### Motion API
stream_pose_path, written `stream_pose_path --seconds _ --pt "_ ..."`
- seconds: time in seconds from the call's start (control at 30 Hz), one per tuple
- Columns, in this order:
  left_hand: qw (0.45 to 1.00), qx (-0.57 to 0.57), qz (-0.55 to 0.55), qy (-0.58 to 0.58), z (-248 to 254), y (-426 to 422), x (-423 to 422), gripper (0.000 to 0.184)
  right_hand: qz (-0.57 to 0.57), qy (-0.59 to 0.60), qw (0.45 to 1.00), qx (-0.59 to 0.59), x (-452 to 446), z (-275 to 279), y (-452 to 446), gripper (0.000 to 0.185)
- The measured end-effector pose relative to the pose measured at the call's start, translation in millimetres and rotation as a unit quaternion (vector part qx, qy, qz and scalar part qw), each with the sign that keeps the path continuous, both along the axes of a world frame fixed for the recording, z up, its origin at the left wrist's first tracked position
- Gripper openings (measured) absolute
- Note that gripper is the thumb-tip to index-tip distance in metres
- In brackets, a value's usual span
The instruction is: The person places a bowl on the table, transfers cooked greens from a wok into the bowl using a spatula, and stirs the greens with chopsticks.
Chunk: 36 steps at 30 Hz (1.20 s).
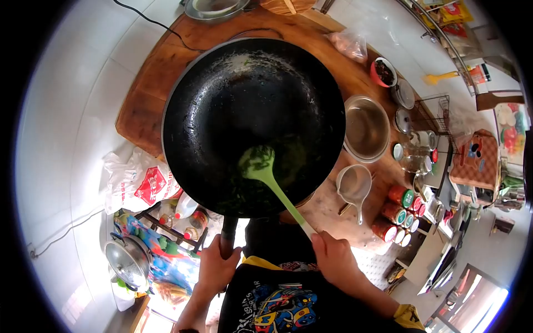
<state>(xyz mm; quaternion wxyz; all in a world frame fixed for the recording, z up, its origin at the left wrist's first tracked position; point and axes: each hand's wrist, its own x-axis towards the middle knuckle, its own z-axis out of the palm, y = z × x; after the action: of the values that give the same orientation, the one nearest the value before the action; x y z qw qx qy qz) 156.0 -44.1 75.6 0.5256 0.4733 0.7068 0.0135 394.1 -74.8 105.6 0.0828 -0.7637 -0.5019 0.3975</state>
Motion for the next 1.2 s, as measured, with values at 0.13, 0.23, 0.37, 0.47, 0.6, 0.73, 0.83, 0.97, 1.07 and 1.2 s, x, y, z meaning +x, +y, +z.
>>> stream_pose_path --seconds 0.13,0.23,0.37,0.47,0.6,0.73,0.83,0.97,1.07,1.2 --pt "1.000 -0.012 -0.007 0.006 -4.7 -1.5 0.4 0.026 -0.027 0.072 0.996 0.042 7.1 12.6 16.5 0.027" --pt "1.000 0.012 -0.010 0.010 -4.3 -2.2 4.4 0.027 0.025 -0.013 0.993 0.116 8.0 14.4 48.5 0.027" --pt "0.999 0.023 -0.025 0.003 -3.1 -1.4 6.1 0.026 -0.050 -0.043 0.984 0.163 21.5 9.2 64.6 0.027" --pt "1.000 0.018 -0.007 -0.019 -3.8 0.2 10.4 0.025 -0.073 -0.096 0.983 0.141 22.1 2.4 47.1 0.028" --pt "0.999 0.031 0.008 -0.013 -8.7 3.9 17.0 0.026 -0.071 -0.053 0.995 0.046 9.0 8.4 3.4 0.026" --pt "1.000 0.029 0.004 -0.010 -13.7 3.8 11.9 0.024 -0.048 -0.039 0.994 0.088 8.3 20.8 13.1 0.021" --pt "0.999 0.038 0.007 -0.023 -14.0 1.6 14.5 0.024 -0.046 -0.109 0.981 0.151 9.9 11.8 41.2 0.018" --pt "0.998 0.059 0.017 -0.033 -13.5 1.4 19.0 0.025 -0.060 -0.122 0.982 0.133 13.3 11.4 32.3 0.016" --pt "0.997 0.062 0.030 -0.039 -15.7 4.4 21.9 0.025 -0.030 0.145 0.988 0.032 8.5 14.9 8.6 0.019" --pt "0.998 0.038 0.039 -0.043 -18.1 9.8 12.1 0.024 -0.398 0.447 0.775 -0.201 20.7 49.1 16.4 0.028"
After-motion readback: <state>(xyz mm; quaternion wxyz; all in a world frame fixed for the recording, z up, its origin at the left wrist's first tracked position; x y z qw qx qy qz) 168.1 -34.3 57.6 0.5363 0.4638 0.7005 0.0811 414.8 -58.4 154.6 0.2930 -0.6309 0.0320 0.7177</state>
